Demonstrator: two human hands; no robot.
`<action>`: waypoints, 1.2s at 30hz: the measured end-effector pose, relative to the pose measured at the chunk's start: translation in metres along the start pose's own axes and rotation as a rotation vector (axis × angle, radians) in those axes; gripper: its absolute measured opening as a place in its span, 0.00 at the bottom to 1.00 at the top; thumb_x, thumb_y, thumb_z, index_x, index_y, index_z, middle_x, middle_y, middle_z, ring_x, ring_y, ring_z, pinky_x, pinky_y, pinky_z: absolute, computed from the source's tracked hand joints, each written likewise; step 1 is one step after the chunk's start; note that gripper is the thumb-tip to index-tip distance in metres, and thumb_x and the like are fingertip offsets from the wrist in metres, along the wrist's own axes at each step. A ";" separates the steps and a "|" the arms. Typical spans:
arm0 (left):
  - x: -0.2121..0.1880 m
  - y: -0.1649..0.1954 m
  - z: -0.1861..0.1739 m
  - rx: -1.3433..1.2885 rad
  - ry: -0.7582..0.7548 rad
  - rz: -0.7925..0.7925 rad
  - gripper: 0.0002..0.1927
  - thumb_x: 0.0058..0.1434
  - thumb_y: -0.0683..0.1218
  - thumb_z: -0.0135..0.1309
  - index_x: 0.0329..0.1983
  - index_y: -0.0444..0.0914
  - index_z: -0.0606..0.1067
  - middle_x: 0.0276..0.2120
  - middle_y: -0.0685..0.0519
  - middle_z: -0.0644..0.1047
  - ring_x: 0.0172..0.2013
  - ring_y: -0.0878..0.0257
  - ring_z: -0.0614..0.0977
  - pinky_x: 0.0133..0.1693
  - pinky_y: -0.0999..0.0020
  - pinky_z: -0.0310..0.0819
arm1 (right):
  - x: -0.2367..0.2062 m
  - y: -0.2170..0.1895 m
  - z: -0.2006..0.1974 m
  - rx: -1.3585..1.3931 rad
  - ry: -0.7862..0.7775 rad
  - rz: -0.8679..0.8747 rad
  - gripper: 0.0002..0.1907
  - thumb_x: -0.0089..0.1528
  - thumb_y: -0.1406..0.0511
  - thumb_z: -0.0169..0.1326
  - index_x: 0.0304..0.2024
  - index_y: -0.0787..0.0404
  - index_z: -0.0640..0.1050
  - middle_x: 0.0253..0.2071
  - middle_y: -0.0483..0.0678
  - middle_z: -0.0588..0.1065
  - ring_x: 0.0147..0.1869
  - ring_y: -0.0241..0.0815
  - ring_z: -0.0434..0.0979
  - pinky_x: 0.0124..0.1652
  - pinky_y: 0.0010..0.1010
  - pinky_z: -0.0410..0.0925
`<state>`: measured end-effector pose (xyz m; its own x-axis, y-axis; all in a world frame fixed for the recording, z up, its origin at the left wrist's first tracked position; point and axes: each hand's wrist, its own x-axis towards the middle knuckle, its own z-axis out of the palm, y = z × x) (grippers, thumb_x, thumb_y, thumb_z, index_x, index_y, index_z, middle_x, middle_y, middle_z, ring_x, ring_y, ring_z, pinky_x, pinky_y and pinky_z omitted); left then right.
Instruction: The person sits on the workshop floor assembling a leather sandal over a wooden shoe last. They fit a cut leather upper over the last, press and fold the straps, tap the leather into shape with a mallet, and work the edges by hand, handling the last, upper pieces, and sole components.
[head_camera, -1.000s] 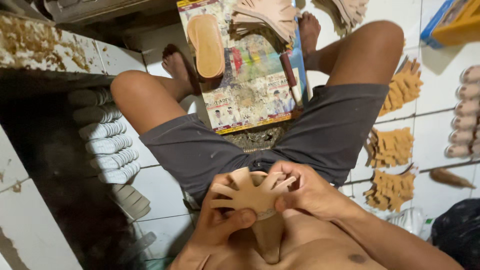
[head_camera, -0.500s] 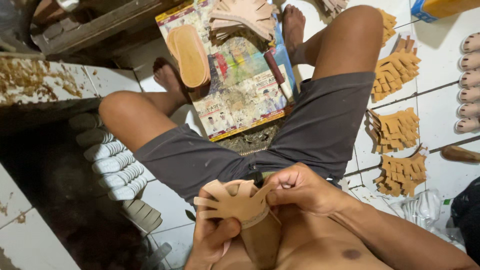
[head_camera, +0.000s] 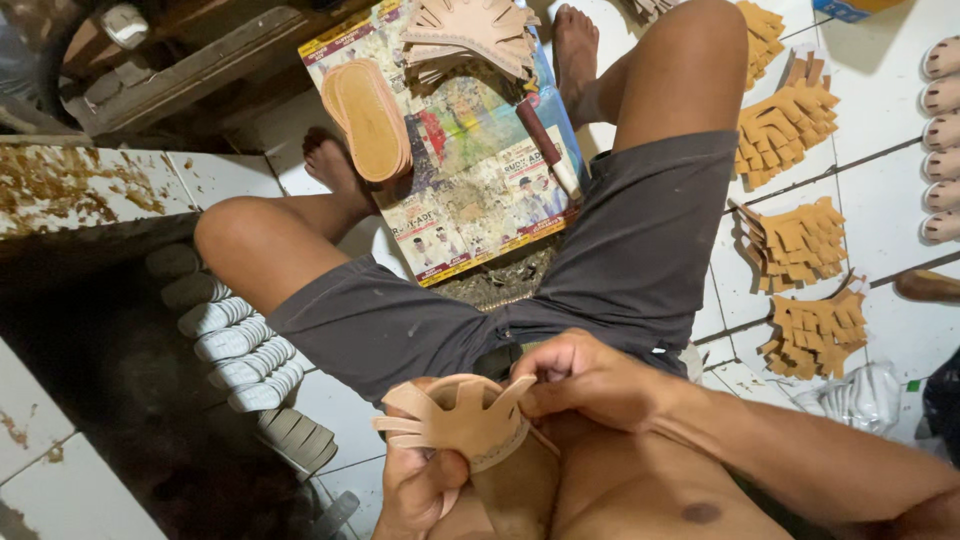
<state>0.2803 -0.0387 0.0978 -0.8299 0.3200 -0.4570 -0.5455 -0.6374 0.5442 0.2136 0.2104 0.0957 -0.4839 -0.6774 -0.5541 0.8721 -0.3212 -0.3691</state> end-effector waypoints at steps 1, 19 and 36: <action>0.000 0.001 -0.002 0.013 -0.019 0.009 0.38 0.59 0.45 0.68 0.65 0.31 0.59 0.57 0.35 0.72 0.55 0.49 0.76 0.57 0.53 0.72 | 0.002 0.001 -0.001 0.008 -0.011 0.023 0.04 0.61 0.73 0.59 0.38 0.68 0.81 0.36 0.46 0.80 0.39 0.32 0.78 0.42 0.25 0.71; 0.004 0.005 0.013 0.119 -0.162 0.190 0.34 0.65 0.53 0.65 0.64 0.41 0.58 0.56 0.26 0.73 0.52 0.41 0.80 0.54 0.46 0.78 | 0.044 0.015 -0.038 0.113 -0.397 0.329 0.07 0.60 0.73 0.63 0.37 0.70 0.77 0.31 0.49 0.78 0.33 0.35 0.78 0.36 0.25 0.72; 0.030 0.053 0.066 0.427 0.041 -0.332 0.34 0.56 0.44 0.66 0.65 0.37 0.66 0.50 0.53 0.75 0.50 0.64 0.75 0.51 0.67 0.72 | -0.027 -0.048 0.050 -0.177 0.208 -0.043 0.43 0.49 0.76 0.62 0.68 0.64 0.66 0.55 0.48 0.75 0.55 0.37 0.77 0.51 0.32 0.71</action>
<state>0.2189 -0.0160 0.1594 -0.6042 0.4230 -0.6752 -0.7837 -0.1625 0.5995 0.1888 0.2113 0.1655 -0.5405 -0.5094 -0.6696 0.8331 -0.2134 -0.5102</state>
